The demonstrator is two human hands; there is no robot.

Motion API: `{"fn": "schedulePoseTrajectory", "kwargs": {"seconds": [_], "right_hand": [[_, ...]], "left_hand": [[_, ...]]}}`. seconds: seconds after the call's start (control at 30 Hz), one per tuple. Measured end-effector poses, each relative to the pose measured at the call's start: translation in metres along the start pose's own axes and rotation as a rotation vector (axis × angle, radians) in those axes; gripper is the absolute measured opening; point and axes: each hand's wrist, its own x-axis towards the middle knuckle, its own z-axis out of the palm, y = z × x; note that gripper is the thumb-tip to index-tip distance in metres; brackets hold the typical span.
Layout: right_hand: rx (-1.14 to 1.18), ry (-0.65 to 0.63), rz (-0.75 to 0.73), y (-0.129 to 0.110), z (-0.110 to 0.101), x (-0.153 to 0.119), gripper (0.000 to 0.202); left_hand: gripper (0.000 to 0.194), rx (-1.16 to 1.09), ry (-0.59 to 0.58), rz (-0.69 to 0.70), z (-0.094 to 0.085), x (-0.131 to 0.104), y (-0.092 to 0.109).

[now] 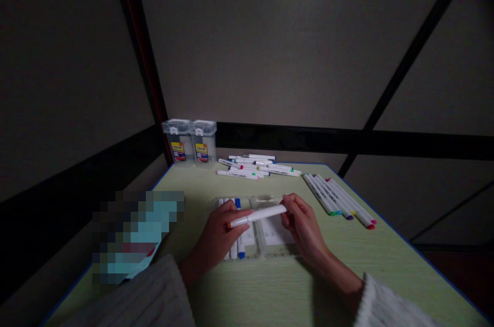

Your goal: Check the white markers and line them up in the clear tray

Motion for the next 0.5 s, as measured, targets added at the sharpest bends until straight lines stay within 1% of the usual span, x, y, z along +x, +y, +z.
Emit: {"fn": "schedulePoseTrajectory", "kwargs": {"seconds": [0.1, 0.2, 0.27, 0.5], "right_hand": [[-0.046, 0.01, 0.001, 0.0001, 0.0005, -0.0002, 0.035], [-0.059, -0.003, 0.007, 0.0007, 0.0015, -0.0004, 0.036], [-0.062, -0.008, 0.003, 0.0008, 0.0018, -0.0005, 0.035], [-0.02, -0.019, -0.016, 0.0008, 0.0016, -0.0024, 0.029]], "left_hand": [[0.023, -0.048, -0.016, -0.051, 0.0012, -0.0018, -0.0035], [0.029, -0.109, -0.039, -0.149, 0.0027, -0.004, -0.0064], [0.032, -0.119, -0.046, -0.186, 0.0034, -0.0044, -0.006], [0.031, -0.122, -0.018, -0.219, 0.003, -0.0027, -0.0006]]}}
